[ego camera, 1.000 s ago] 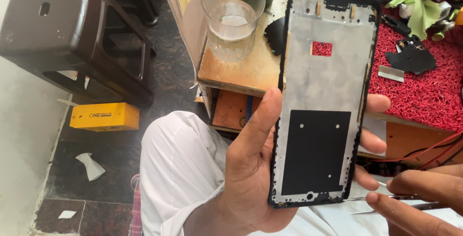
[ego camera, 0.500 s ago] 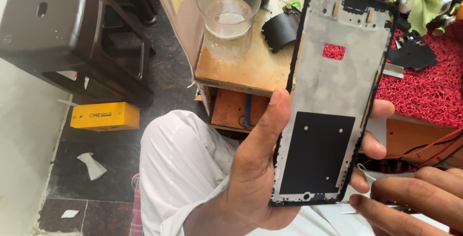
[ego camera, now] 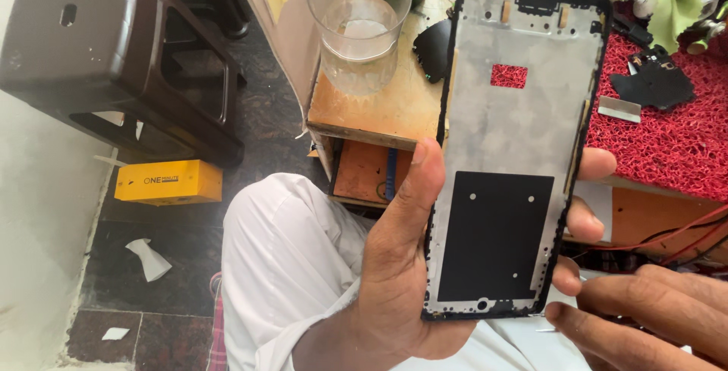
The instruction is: The person uses a metal spudger to carefully pry and remove adhesive residue from the edges of a disassembled smartphone chassis. They repeatedly scrape along the perimeter, occasionally lifting small pieces of residue, and continue working on different sections of the frame.
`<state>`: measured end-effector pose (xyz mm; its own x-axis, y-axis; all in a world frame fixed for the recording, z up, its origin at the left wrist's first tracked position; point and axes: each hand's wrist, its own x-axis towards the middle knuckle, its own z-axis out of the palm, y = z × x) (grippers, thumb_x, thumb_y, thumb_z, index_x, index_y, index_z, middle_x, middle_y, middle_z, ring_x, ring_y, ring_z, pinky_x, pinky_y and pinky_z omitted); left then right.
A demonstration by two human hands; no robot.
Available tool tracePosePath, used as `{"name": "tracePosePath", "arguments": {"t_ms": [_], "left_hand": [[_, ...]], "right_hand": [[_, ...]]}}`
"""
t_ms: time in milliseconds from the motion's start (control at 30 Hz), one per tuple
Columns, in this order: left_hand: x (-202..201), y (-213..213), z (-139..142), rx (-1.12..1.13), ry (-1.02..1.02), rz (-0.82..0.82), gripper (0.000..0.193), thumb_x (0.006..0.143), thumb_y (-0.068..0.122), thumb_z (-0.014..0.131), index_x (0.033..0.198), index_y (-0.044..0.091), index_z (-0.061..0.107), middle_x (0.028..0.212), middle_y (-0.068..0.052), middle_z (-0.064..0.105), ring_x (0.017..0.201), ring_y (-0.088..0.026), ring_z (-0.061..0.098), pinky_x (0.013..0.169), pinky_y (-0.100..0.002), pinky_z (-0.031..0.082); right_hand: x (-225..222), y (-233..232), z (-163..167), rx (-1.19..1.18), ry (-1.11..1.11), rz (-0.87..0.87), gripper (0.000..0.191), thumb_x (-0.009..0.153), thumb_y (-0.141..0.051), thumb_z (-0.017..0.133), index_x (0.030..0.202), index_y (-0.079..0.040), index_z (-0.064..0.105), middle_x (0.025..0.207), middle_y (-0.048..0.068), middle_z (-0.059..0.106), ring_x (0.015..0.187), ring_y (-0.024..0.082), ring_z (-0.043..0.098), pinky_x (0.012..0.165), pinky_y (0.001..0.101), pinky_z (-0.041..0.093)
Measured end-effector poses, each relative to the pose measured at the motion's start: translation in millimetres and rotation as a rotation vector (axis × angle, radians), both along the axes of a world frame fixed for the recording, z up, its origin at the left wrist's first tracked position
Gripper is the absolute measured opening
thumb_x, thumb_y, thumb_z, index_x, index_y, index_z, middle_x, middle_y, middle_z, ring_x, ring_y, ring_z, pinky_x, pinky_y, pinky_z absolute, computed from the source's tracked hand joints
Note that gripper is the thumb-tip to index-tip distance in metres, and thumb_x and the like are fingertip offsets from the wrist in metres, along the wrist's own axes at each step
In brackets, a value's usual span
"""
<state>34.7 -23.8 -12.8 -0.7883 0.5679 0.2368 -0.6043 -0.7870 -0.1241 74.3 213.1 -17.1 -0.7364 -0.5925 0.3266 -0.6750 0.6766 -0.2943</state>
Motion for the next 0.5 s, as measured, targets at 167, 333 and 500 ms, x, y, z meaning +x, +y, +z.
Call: {"name": "tracePosePath", "arguments": {"t_ms": [167, 333, 500], "left_hand": [[1, -2, -2, 0.023, -0.011, -0.008, 0.082, 0.123, 0.062, 0.026, 0.150, -0.015, 0.032, 0.132, -0.029, 0.054, 0.096, -0.029, 0.071, 0.084, -0.033, 0.063], [1, -10, 0, -0.015, 0.045, -0.011, 0.082, 0.126, 0.063, 0.027, 0.151, -0.015, 0.033, 0.129, -0.028, 0.058, 0.098, -0.027, 0.071, 0.086, -0.031, 0.063], [-4, -9, 8, -0.005, 0.009, -0.042, 0.085, 0.120, 0.064, 0.025, 0.150, -0.016, 0.032, 0.125, -0.030, 0.061, 0.095, -0.028, 0.071, 0.083, -0.033, 0.063]], "right_hand": [[0, -7, 3, -0.019, -0.032, 0.035, 0.028, 0.077, -0.022, 0.082, 0.104, -0.027, 0.078, 0.091, -0.004, 0.076, 0.079, 0.010, 0.075, 0.075, 0.0314, 0.062], [3, -12, 5, -0.035, -0.020, -0.010, 0.024, 0.077, -0.022, 0.082, 0.100, -0.023, 0.078, 0.093, -0.002, 0.076, 0.083, 0.012, 0.077, 0.077, 0.0319, 0.060], [8, -11, 3, 0.003, -0.041, -0.030, 0.023, 0.079, -0.024, 0.080, 0.101, -0.025, 0.079, 0.093, -0.001, 0.076, 0.085, 0.012, 0.077, 0.078, 0.0309, 0.063]]}}
